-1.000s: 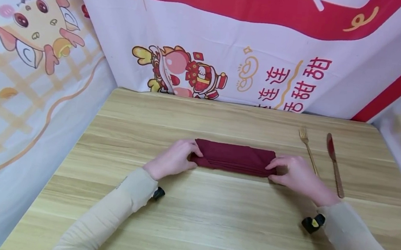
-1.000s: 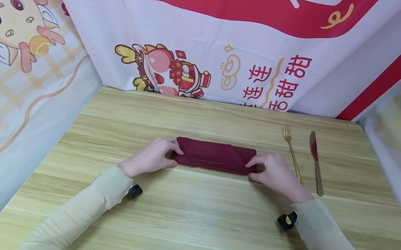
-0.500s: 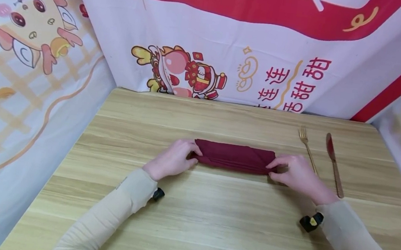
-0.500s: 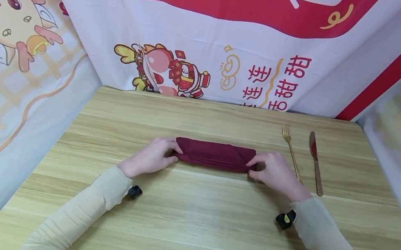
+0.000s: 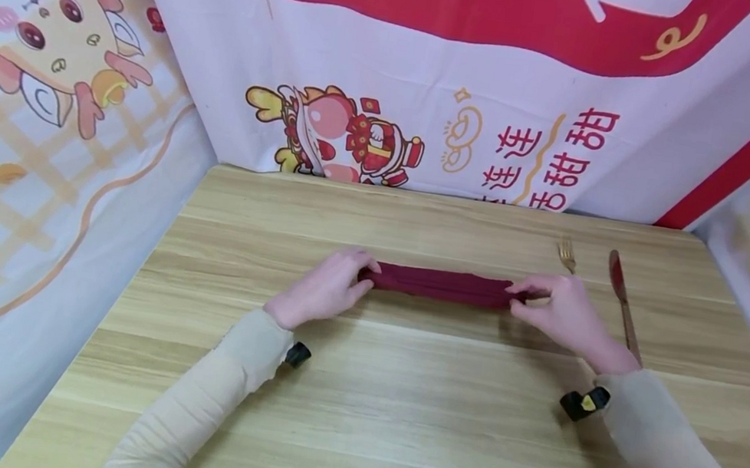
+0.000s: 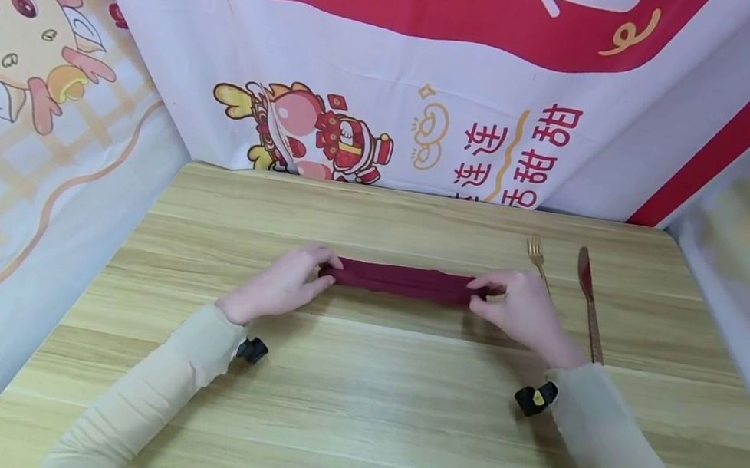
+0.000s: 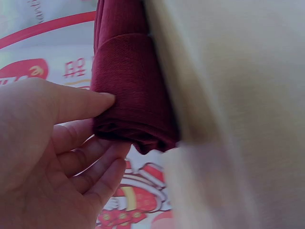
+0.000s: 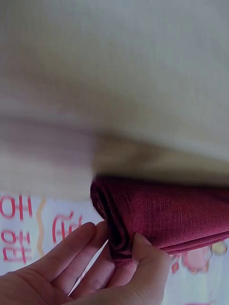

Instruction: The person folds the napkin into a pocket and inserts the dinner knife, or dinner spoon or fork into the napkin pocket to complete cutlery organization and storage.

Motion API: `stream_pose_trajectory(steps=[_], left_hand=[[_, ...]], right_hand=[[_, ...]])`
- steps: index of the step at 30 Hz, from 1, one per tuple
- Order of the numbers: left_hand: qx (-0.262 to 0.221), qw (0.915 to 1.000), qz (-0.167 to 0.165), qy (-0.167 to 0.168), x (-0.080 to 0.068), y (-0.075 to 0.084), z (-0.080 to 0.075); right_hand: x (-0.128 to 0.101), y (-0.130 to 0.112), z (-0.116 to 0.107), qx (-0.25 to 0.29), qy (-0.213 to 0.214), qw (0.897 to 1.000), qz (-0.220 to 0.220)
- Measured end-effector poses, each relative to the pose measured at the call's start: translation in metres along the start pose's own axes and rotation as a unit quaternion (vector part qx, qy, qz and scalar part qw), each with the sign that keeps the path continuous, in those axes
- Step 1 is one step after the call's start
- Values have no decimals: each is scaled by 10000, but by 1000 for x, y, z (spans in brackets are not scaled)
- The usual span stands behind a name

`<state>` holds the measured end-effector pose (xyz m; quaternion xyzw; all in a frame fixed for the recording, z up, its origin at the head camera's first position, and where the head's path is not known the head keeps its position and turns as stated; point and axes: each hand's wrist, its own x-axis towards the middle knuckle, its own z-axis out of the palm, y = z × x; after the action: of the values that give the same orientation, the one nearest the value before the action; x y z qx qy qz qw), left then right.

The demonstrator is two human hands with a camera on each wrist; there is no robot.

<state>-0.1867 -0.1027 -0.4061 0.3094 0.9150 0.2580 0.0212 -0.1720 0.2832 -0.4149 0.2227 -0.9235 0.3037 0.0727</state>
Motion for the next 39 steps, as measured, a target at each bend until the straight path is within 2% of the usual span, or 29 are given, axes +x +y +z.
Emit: stream_pose_trajectory(steps=[5, 7, 14, 18, 21, 23, 26, 29, 32, 35, 39], left_hand=[[-292, 9985, 79, 466, 1, 7, -14], [-436, 9974, 66, 576, 1, 9, -18], [-943, 9920, -126, 826, -1, 8, -27], [-1167, 9894, -175, 841, -1, 5, -29], [-1183, 9891, -94, 874, -2, 3, -29], [-1120, 9900, -35, 857, -2, 0, -28], [-1077, 9916, -18, 710, -2, -3, -25], [-1048, 9933, -132, 474, 0, -8, -19], [-1047, 9938, -309, 213, 2, -15, -11], [-1050, 9933, -476, 58, 5, -23, -4], [-1095, 9920, -622, 50, 8, -29, 3]], right_hand=[[9, -15, -18, 224, 178, 9971, 705], [12, -22, -24, 301, 251, 9957, 836], [13, -31, -31, 667, 379, 9936, 823], [13, -32, -32, 868, 178, 9925, 837], [13, -30, -31, 1047, -23, 9902, 919], [13, -27, -28, 1277, -163, 9860, 1064], [15, -19, -21, 1723, -405, 9736, 1438], [16, -10, -10, 2064, -626, 9600, 1783], [17, -2, 3, 2197, -806, 9522, 1964], [19, 3, 14, 2138, -934, 9505, 2051], [22, 10, 22, 2030, -1007, 9512, 2093]])
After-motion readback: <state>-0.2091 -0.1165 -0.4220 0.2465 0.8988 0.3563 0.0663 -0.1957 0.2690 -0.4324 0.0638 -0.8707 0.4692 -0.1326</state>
